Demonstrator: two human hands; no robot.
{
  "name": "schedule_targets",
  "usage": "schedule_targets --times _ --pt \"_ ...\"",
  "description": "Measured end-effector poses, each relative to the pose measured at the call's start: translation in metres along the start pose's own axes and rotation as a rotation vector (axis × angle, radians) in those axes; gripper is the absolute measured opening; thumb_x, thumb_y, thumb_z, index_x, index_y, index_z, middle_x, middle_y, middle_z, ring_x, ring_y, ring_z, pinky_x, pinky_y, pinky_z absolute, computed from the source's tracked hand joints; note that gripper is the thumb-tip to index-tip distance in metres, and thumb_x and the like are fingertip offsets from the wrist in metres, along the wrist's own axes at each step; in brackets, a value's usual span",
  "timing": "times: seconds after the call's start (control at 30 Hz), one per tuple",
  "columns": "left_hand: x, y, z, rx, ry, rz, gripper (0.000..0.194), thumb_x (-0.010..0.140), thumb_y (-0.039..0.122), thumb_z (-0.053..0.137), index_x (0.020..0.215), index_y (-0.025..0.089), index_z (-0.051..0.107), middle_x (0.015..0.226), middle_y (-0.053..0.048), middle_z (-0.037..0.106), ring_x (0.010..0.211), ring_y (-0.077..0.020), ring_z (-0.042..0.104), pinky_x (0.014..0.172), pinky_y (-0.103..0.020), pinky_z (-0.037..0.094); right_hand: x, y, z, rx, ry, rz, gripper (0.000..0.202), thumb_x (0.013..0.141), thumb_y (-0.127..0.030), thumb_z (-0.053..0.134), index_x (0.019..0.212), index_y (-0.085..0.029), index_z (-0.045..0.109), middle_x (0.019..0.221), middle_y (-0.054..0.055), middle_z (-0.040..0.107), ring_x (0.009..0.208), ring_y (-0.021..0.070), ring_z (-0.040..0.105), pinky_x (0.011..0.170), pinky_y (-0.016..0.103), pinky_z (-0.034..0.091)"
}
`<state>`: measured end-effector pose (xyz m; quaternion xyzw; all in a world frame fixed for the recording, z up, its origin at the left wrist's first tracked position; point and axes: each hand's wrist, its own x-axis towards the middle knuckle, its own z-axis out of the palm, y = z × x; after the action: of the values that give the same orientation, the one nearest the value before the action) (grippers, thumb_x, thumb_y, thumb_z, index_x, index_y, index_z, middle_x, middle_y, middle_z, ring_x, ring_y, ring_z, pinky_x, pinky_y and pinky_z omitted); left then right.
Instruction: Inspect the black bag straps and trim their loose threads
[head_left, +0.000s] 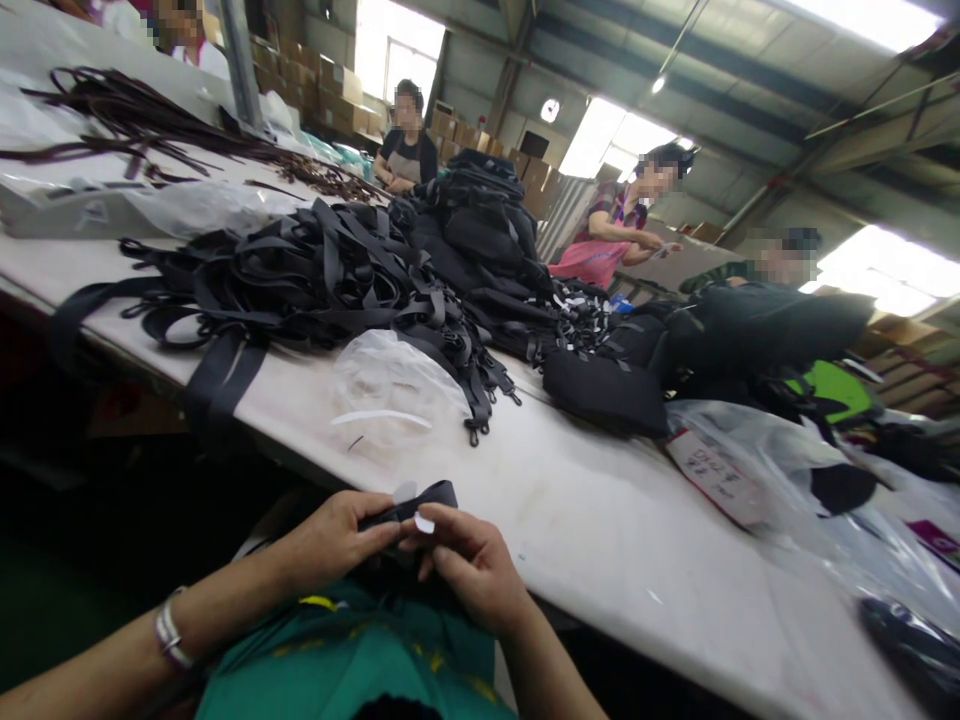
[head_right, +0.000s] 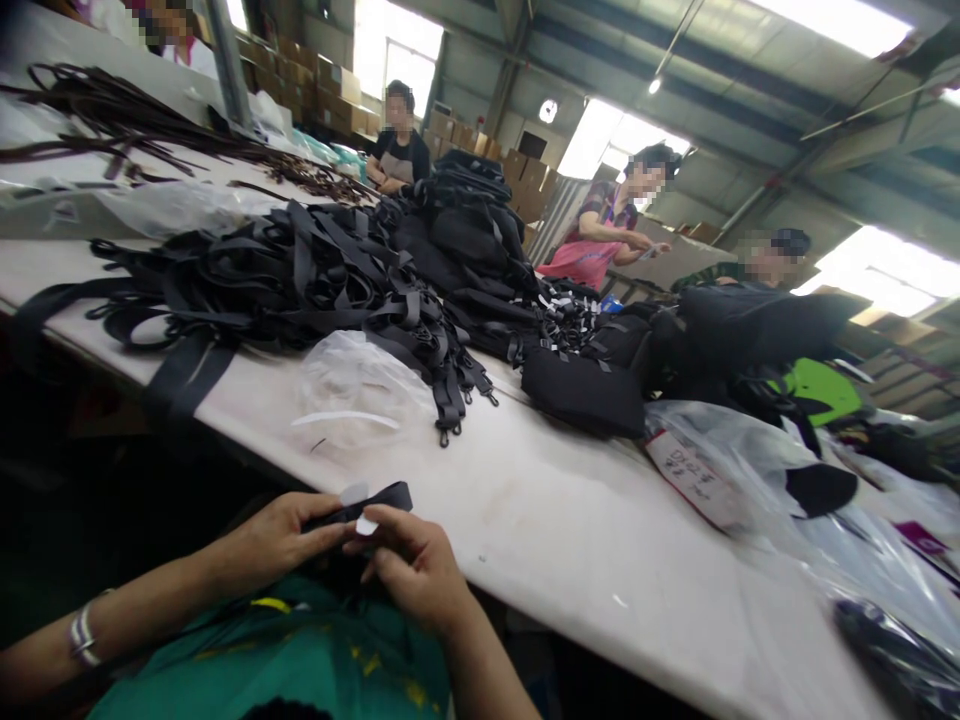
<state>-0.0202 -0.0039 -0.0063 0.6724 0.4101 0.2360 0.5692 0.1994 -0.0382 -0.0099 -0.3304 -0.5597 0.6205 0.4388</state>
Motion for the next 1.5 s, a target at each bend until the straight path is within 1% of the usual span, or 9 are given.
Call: schedule_targets --times 0.1,0.2,0.3,0.4,0.47,0.73,1.03,1.2,1.5 --pt "0.0 -0.001 0.001 0.016 0.023 -0.037 0.034 0.089 0.044 0.059 0.089 0.012 0.072 0.075 -0.001 0.067 0.065 -0.0161 0.059 0.059 -0.023 0.046 0.007 -0.006 0.006 -0.34 0.162 -0.1 0.012 0.088 -0.026 0.067 0.089 -0.022 0.078 0.08 0.004 0.071 0.075 0.0169 0.065 0.073 0.029 0.051" --pt "-0.001 -0.004 0.003 0.033 0.02 -0.03 0.031 0.088 0.041 0.06 0.089 0.012 0.072 0.072 0.0 0.065 0.064 -0.0152 0.057 0.059 -0.022 0.044 0.013 -0.008 0.013 -0.4 0.23 -0.137 0.013 0.085 -0.024 0.068 0.077 -0.02 0.077 0.082 0.004 0.066 0.077 0.0161 0.062 0.07 0.027 0.05" --pt "-0.001 -0.004 0.004 0.033 -0.009 -0.011 0.029 0.09 0.037 0.059 0.099 0.014 0.073 0.075 0.001 0.066 0.065 -0.0145 0.056 0.059 -0.021 0.043 0.017 -0.005 0.018 -0.33 0.258 0.058 0.016 0.083 -0.025 0.066 0.093 -0.017 0.076 0.067 -0.001 0.061 0.052 0.0107 0.055 0.051 0.023 0.044" --pt "-0.001 -0.004 0.005 0.047 -0.019 0.01 0.027 0.09 0.035 0.059 0.101 0.015 0.074 0.075 0.001 0.067 0.064 -0.0138 0.055 0.059 -0.021 0.041 0.02 -0.001 0.02 -0.26 0.302 0.218 0.045 0.077 -0.025 0.069 0.12 -0.012 0.066 0.06 -0.006 0.058 0.039 0.0082 0.048 0.042 0.021 0.039" --pt "-0.001 -0.003 0.004 0.064 -0.019 0.028 0.025 0.09 0.033 0.059 0.098 0.015 0.075 0.076 0.001 0.068 0.065 -0.0139 0.055 0.061 -0.02 0.041 0.023 -0.001 0.02 -0.211 0.286 0.252 0.055 0.074 -0.025 0.069 0.127 -0.01 0.061 0.057 -0.008 0.057 0.038 0.0078 0.047 0.04 0.02 0.037" --pt "0.0 -0.004 0.003 0.049 -0.016 0.036 0.023 0.09 0.031 0.06 0.099 0.017 0.075 0.076 0.001 0.068 0.066 -0.0138 0.056 0.061 -0.02 0.042 0.027 -0.001 0.017 -0.073 0.244 0.274 0.035 0.07 -0.026 0.07 0.103 -0.013 0.066 0.052 -0.01 0.05 0.037 0.0054 0.042 0.037 0.017 0.031" --pt "0.002 0.004 0.005 -0.135 -0.058 -0.062 0.033 0.088 0.041 0.062 0.102 0.013 0.072 0.08 -0.002 0.068 0.062 -0.0138 0.056 0.058 -0.022 0.047 0.023 0.003 0.016 -0.184 0.247 0.105 0.023 0.077 -0.024 0.069 0.099 -0.018 0.069 0.063 -0.005 0.056 0.047 0.0068 0.043 0.044 0.019 0.035" --pt "0.003 -0.001 0.006 0.057 -0.021 0.009 0.026 0.09 0.036 0.058 0.096 0.014 0.073 0.072 0.0 0.066 0.063 -0.0145 0.057 0.059 -0.022 0.043 0.025 0.004 0.016 -0.221 0.277 0.103 0.022 0.076 -0.025 0.069 0.098 -0.018 0.07 0.065 -0.005 0.057 0.053 0.0088 0.047 0.05 0.021 0.04" --pt "0.002 -0.005 0.005 0.337 0.045 0.151 0.02 0.089 0.026 0.058 0.1 0.02 0.073 0.091 -0.003 0.076 0.083 -0.0208 0.067 0.079 -0.026 0.047 0.028 0.003 0.016 -0.323 0.266 0.101 0.008 0.079 -0.024 0.066 0.083 -0.018 0.066 0.062 -0.005 0.055 0.057 0.0105 0.048 0.056 0.023 0.039"
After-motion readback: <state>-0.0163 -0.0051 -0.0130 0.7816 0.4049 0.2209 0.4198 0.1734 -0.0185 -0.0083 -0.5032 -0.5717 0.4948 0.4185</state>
